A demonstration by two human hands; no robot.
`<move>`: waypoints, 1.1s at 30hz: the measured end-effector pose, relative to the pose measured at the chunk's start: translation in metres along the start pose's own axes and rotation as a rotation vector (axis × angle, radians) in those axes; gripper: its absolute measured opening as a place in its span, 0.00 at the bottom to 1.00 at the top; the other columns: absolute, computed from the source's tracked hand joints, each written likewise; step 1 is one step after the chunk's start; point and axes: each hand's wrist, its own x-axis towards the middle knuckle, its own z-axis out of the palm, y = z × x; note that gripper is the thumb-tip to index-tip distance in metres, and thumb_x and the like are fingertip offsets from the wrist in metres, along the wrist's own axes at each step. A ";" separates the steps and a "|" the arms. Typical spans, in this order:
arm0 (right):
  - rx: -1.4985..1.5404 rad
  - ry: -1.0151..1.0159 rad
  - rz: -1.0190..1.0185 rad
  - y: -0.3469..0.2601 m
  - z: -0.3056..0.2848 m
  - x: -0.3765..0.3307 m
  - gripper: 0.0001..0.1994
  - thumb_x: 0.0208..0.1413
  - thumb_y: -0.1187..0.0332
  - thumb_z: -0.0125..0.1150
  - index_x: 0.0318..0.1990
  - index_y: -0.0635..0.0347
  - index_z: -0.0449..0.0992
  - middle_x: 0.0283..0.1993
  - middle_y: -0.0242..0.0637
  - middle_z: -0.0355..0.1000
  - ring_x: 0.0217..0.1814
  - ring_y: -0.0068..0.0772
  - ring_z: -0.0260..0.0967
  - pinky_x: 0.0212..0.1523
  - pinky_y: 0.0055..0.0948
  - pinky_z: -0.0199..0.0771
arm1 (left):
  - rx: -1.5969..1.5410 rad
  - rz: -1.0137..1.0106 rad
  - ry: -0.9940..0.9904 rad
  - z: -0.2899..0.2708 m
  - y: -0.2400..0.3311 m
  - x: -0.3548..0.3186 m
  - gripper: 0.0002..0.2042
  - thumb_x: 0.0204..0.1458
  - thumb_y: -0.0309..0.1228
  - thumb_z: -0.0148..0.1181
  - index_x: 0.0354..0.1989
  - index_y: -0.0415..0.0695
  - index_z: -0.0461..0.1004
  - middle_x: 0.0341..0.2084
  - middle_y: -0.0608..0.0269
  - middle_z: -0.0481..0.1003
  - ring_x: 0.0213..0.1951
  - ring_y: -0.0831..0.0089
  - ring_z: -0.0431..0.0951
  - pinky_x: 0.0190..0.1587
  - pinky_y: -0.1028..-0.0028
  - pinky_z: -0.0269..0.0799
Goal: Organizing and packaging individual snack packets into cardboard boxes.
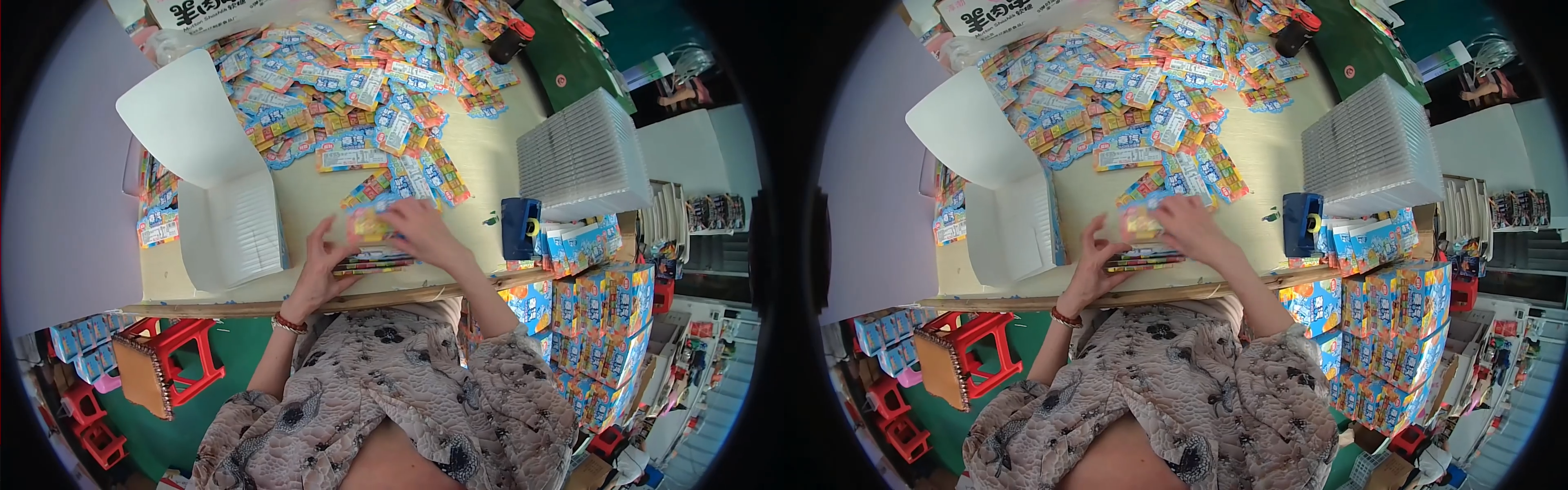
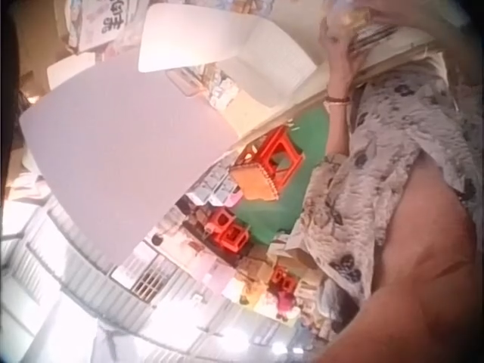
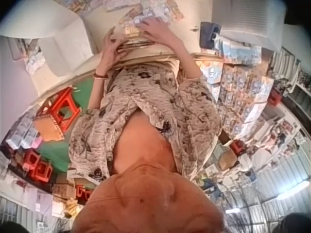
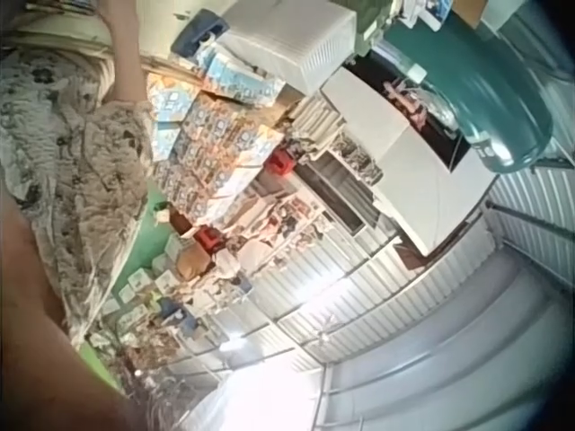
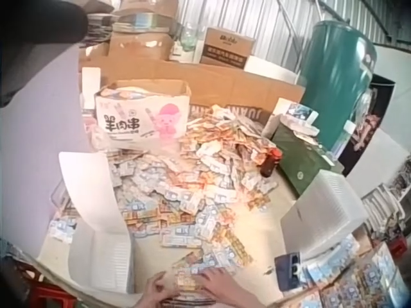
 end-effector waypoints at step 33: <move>0.039 0.304 0.419 -0.007 -0.006 -0.028 0.12 0.53 0.76 0.52 0.45 0.61 0.75 0.37 0.47 0.74 0.43 0.45 0.72 0.47 0.38 0.72 | -0.050 0.069 -0.095 -0.002 -0.012 -0.007 0.30 0.36 0.23 0.73 0.51 0.44 0.66 0.47 0.54 0.66 0.48 0.57 0.72 0.48 0.67 0.74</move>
